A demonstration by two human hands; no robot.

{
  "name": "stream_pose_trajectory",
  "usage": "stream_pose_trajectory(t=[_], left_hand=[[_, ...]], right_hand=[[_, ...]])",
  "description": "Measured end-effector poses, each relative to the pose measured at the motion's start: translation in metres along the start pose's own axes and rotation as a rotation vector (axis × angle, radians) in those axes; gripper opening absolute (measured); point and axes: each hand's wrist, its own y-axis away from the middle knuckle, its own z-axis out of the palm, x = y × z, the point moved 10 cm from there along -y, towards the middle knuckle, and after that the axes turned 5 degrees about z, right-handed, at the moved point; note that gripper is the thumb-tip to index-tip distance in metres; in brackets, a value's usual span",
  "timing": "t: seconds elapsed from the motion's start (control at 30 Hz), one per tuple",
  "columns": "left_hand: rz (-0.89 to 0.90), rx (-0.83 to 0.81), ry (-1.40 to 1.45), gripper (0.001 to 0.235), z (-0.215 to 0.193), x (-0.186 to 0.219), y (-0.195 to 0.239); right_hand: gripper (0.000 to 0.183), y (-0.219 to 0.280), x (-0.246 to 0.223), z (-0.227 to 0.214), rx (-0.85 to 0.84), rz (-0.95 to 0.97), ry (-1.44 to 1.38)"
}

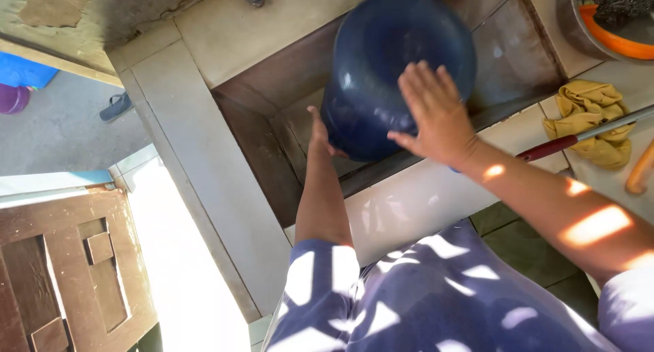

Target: Cleaning both the exterior and interior of a large blue water jug using brushes and water.

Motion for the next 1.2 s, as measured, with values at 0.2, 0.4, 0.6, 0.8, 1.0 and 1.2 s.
stream_pose_trajectory(t=[0.2, 0.4, 0.6, 0.8, 1.0, 1.2], left_hand=[[0.259, -0.181, -0.025, 0.123, 0.024, 0.056, 0.064], [1.033, 0.069, -0.430, 0.094, 0.059, 0.121, 0.146], [1.179, 0.374, -0.985, 0.075, 0.081, 0.127, 0.173], [1.208, 0.564, -1.173, 0.062, 0.111, 0.124, 0.191], [1.226, 0.513, -1.146, 0.063, 0.110, 0.127, 0.179], [1.203, 0.371, -1.160, 0.062, 0.134, 0.128, 0.185]], right_hand=[[0.099, 0.026, -0.046, 0.053, -0.112, -0.077, 0.068], [0.070, 0.018, 0.004, 0.010, -0.078, 0.095, -0.269], [0.034, 0.030, 0.279, -0.112, 0.422, 0.550, -0.075], [0.062, 0.042, 0.427, -0.055, -0.060, 0.682, -0.010], [0.044, 0.051, 0.470, -0.041, -0.058, 0.584, -0.082], [0.043, 0.052, 0.474, -0.033, 0.032, 0.503, -0.095]])
